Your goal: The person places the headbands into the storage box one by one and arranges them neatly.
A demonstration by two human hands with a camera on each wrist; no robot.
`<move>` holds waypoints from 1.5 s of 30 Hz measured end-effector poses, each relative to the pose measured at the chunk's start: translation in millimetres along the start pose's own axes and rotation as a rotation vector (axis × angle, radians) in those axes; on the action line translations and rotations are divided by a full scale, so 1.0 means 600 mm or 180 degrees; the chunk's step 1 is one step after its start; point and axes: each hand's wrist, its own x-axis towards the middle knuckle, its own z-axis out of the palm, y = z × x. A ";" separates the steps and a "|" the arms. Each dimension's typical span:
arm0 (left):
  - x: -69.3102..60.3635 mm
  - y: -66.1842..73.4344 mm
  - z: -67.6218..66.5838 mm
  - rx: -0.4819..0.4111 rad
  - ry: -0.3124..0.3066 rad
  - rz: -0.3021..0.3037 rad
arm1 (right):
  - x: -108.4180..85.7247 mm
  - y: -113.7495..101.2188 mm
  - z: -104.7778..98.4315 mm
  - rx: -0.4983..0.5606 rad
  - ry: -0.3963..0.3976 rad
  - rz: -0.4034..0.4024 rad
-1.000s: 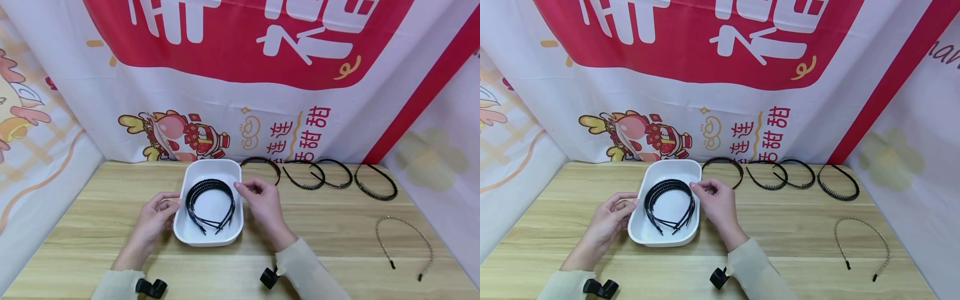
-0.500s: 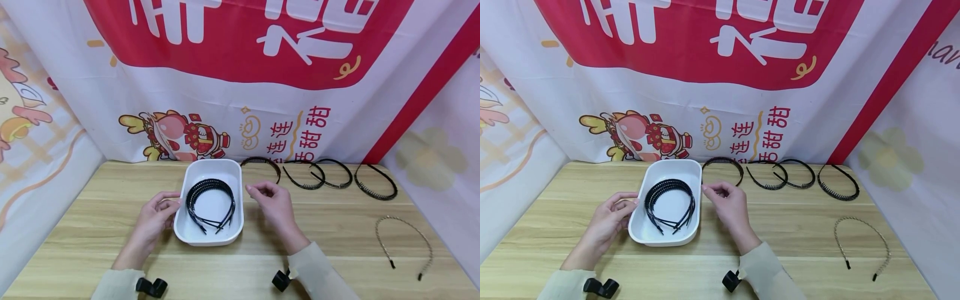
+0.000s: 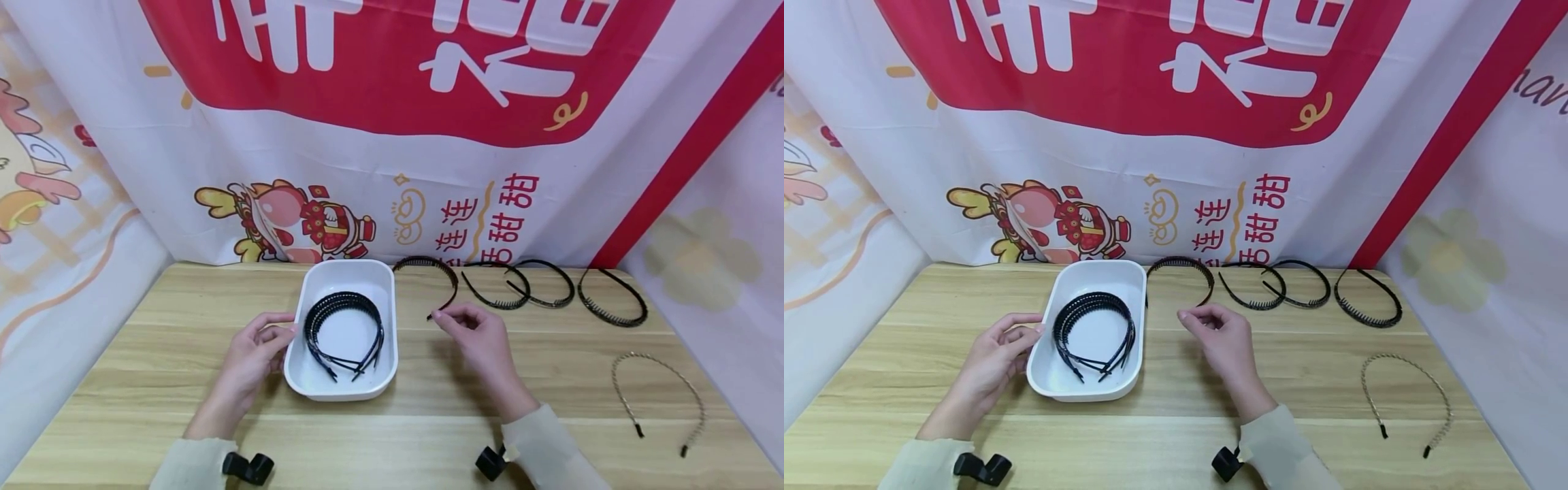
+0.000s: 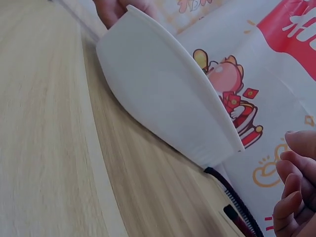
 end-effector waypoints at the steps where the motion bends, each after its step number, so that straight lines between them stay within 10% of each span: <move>1: 0.000 0.000 0.000 -0.0005 -0.0004 0.0001 | 0.000 0.001 -0.003 -0.0011 -0.0001 0.0004; 45: 0.000 -0.001 -0.002 -0.0044 -0.0025 0.0019 | -0.012 0.044 -0.122 -0.0306 0.0192 0.0358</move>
